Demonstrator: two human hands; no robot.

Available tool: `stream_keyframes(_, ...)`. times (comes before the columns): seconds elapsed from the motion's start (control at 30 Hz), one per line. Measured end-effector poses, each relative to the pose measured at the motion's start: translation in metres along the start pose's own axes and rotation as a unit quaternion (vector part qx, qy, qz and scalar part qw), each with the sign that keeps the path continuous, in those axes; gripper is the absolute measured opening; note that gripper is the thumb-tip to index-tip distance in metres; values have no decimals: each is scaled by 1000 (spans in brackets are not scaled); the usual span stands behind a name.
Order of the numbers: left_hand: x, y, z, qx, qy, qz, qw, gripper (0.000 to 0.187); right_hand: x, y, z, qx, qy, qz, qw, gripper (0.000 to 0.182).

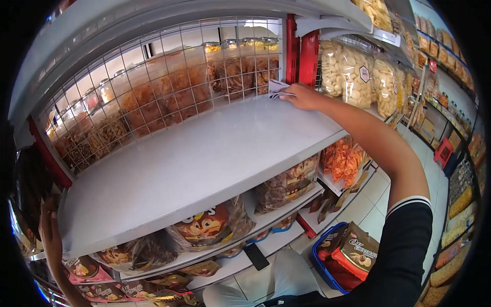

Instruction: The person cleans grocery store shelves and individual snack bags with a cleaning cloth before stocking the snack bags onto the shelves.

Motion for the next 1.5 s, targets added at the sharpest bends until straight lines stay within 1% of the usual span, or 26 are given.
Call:
stream_keyframes(0.03, 3, 3, 2, 1, -16, -8, 1000, 42, 0, 2, -4, 36, -23, 13, 999, 36)
stream_keyframes(0.07, 6, 6, 5, 1, -32, -17, 999, 42, -1, 7, -14, 111, -47, 34, 992, 70)
stream_keyframes(0.17, 10, 5, 1, -1, 33, -37, 999, 44, 4, 16, -25, 137, -27, 67, 988, 71)
stream_keyframes(0.27, 8, 3, 3, -23, 61, -35, 997, 42, 6, 23, -6, 153, -56, 76, 984, 76)
stream_keyframes(0.37, 11, 8, 14, -80, 77, -30, 993, 40, 11, 23, 11, 158, -67, 116, 978, 76)
stream_keyframes(0.47, 14, 12, 17, -98, 75, -36, 992, 41, 18, 22, 29, 142, -67, 138, 978, 77)
stream_keyframes(0.53, 10, 11, 9, -111, 74, -22, 991, 42, 22, 18, 43, 111, -55, 103, 987, 72)
stream_keyframes(0.57, 10, 11, 8, -108, 84, -29, 990, 42, 25, 16, 50, 95, -48, 85, 991, 69)
stream_keyframes(0.63, 9, 10, 6, -104, 103, -44, 988, 41, 30, 15, 84, 78, -52, 122, 988, 67)
stream_keyframes(0.67, 7, 12, 3, -140, 108, -24, 984, 39, 32, 13, 104, 68, -54, 140, 986, 66)
stream_keyframes(0.73, 4, 12, 1, -134, 116, -26, 984, 38, 38, 10, 142, 39, -89, 153, 983, 63)
stream_keyframes(0.77, 5, 11, 1, -129, 121, -27, 984, 38, 43, 7, 159, 26, -106, 158, 981, 62)
stream_keyframes(0.8, 2, 12, -2, -116, 127, -47, 984, 36, 46, 2, 175, 0, -104, 156, 982, 61)
stream_keyframes(0.9, 0, 11, -5, -110, 131, -38, 984, 35, 57, -7, 244, -37, -118, 167, 978, 61)
stream_keyframes(0.93, 0, 11, -4, -104, 131, -47, 985, 33, 61, -13, 270, -63, -115, 172, 976, 61)
stream_keyframes(1.03, -4, 14, -4, -106, 128, -67, 984, 31, 84, -34, 339, -104, -148, 179, 967, 62)
stream_keyframes(1.07, -6, 15, -4, -123, 131, -74, 981, 29, 90, -44, 359, -117, -136, 176, 968, 63)
stream_keyframes(1.17, -6, 18, -1, -80, 109, -132, 982, 29, 103, -61, 423, -117, -149, 183, 965, 66)
stream_keyframes(1.27, -11, 15, -6, -68, 155, -130, 977, 26, 122, -81, 474, -121, -144, 207, 960, 69)
stream_keyframes(1.37, -9, 16, -1, -99, 169, -119, 973, 25, 134, -93, 527, -156, -166, 189, 955, 69)
stream_keyframes(1.4, -7, 17, -2, -109, 153, -92, 978, 29, 136, -94, 544, -157, -161, 191, 955, 69)
stream_keyframes(1.5, -4, 17, 1, -111, 152, -93, 978, 28, 144, -100, 593, -167, -157, 201, 952, 69)
Point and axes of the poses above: each hand's wrist, its own y-axis away from the middle knuckle, its own x-axis out of the palm, z = x × y, the point moved 10 cm from there along -y, towards the middle knuckle, and after that the axes turned 8 degrees about -y, right-handed, at the moved point
